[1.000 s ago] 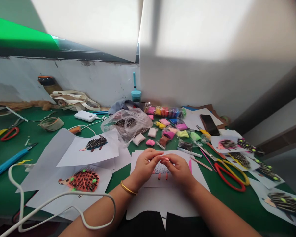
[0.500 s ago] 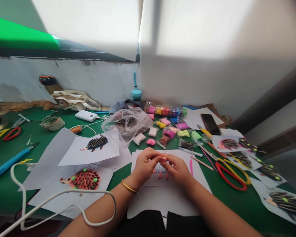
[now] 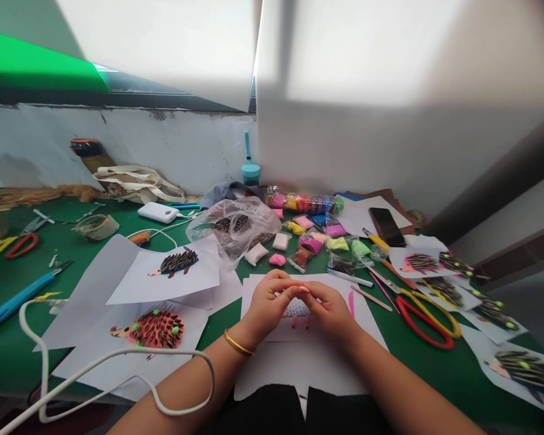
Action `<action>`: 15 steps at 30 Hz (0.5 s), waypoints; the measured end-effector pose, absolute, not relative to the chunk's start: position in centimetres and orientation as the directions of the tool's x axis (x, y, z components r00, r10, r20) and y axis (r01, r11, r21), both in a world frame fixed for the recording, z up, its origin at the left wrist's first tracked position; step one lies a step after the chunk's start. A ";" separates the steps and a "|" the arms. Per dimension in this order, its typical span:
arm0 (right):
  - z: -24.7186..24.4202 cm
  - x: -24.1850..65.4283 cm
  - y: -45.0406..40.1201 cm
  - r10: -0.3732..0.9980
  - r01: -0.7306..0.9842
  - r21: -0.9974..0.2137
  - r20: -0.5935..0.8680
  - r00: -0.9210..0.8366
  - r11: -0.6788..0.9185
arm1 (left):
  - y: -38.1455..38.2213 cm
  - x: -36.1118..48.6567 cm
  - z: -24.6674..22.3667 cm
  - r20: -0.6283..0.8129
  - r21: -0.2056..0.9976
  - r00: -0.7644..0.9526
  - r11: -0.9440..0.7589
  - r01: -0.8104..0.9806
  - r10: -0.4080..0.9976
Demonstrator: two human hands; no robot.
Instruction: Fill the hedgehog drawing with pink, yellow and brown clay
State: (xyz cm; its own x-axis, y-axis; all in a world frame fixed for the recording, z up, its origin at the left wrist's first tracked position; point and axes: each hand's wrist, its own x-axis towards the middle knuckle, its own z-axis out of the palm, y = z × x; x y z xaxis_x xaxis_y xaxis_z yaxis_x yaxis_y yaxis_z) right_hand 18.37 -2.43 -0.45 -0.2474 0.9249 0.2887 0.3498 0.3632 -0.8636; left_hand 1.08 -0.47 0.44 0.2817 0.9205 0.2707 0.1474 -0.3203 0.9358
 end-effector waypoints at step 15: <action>-0.6 18.3 -2.4 0.950 0.413 -0.859 0.243 -0.193 0.304 | -0.4 1.1 0.5 0.199 0.950 0.285 -0.256 0.179 0.938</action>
State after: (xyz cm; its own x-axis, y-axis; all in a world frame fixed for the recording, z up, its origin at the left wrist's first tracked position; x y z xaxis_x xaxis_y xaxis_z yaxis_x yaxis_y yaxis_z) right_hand 18.29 -2.43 -0.58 -0.1933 0.9505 0.2433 0.4131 0.3038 -0.8585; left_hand 1.06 -0.39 0.49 0.2850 0.9377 0.1986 0.1786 -0.2555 0.9502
